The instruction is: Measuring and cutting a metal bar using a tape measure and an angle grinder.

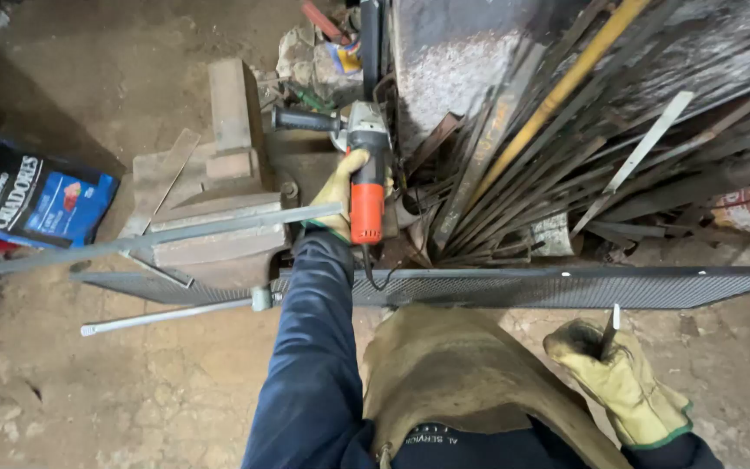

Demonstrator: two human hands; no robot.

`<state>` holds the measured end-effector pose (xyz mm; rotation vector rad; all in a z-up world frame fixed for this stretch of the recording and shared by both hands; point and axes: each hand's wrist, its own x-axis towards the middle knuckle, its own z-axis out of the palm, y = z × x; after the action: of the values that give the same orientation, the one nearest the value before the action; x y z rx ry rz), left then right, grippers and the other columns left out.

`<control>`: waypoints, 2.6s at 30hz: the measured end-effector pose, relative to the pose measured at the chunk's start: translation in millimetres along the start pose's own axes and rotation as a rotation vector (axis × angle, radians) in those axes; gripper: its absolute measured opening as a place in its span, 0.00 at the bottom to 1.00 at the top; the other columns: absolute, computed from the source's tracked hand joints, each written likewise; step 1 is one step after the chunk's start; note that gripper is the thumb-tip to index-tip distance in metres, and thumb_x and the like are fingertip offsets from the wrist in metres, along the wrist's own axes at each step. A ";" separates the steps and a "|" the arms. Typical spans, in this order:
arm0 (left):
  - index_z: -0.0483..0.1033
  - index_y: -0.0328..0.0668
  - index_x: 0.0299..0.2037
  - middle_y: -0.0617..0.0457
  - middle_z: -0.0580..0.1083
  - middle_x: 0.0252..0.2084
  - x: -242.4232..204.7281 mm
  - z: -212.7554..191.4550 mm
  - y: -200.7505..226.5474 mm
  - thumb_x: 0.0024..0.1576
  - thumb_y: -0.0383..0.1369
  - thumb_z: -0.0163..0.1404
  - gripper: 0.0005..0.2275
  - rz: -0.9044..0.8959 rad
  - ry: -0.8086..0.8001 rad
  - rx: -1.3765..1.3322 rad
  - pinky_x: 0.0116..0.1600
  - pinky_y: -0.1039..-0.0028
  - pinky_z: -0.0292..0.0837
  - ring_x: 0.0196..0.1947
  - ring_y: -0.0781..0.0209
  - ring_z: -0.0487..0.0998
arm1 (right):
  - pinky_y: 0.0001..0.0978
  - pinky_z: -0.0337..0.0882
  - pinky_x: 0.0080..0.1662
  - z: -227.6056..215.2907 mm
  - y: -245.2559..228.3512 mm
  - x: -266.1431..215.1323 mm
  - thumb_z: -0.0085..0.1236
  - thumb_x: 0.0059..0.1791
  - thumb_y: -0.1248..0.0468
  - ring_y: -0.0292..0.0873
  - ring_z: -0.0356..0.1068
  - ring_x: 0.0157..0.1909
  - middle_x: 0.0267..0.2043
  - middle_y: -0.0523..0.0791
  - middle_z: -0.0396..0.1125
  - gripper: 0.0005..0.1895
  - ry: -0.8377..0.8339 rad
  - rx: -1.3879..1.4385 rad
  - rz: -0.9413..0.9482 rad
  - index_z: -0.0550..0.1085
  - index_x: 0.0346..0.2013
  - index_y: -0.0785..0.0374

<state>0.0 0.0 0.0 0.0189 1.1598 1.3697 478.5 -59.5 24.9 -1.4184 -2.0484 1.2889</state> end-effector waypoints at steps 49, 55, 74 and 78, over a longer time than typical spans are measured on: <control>0.81 0.36 0.36 0.48 0.78 0.28 -563.3 -255.2 -217.0 0.54 0.39 0.60 0.12 0.679 1.075 0.247 0.35 0.71 0.72 0.29 0.59 0.77 | 0.32 0.71 0.32 425.5 -216.6 -52.8 0.55 0.48 0.56 0.37 0.70 0.27 0.24 0.40 0.73 0.13 -1.376 -0.147 -0.713 0.79 0.33 0.63; 0.79 0.36 0.43 0.42 0.79 0.36 -581.2 -315.9 -198.2 0.55 0.44 0.60 0.17 0.601 1.202 0.596 0.42 0.64 0.76 0.37 0.46 0.80 | 0.37 0.66 0.32 535.2 -251.8 -13.2 0.50 0.55 0.47 0.42 0.65 0.26 0.25 0.50 0.68 0.29 -1.452 0.457 -0.346 0.77 0.44 0.76; 0.74 0.38 0.55 0.37 0.77 0.45 -619.8 -552.0 -165.7 0.54 0.55 0.58 0.29 0.044 1.467 0.695 0.53 0.56 0.73 0.48 0.38 0.77 | 0.35 0.57 0.27 818.2 -596.5 -97.4 0.39 0.60 0.34 0.39 0.53 0.17 0.16 0.41 0.51 0.37 -1.697 0.907 0.230 0.68 0.25 0.62; 0.79 0.42 0.45 0.45 0.80 0.38 -570.3 -635.7 -282.7 0.62 0.52 0.51 0.19 0.151 1.508 0.505 0.43 0.63 0.79 0.38 0.49 0.81 | 0.36 0.60 0.30 893.2 -641.9 -123.5 0.44 0.62 0.34 0.40 0.55 0.20 0.19 0.41 0.51 0.38 -1.872 0.984 0.382 0.67 0.22 0.62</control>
<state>-72.1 -887.2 -130.8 -0.6767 2.7658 1.0636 -448.4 -659.8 100.2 0.2632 -0.8618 3.7319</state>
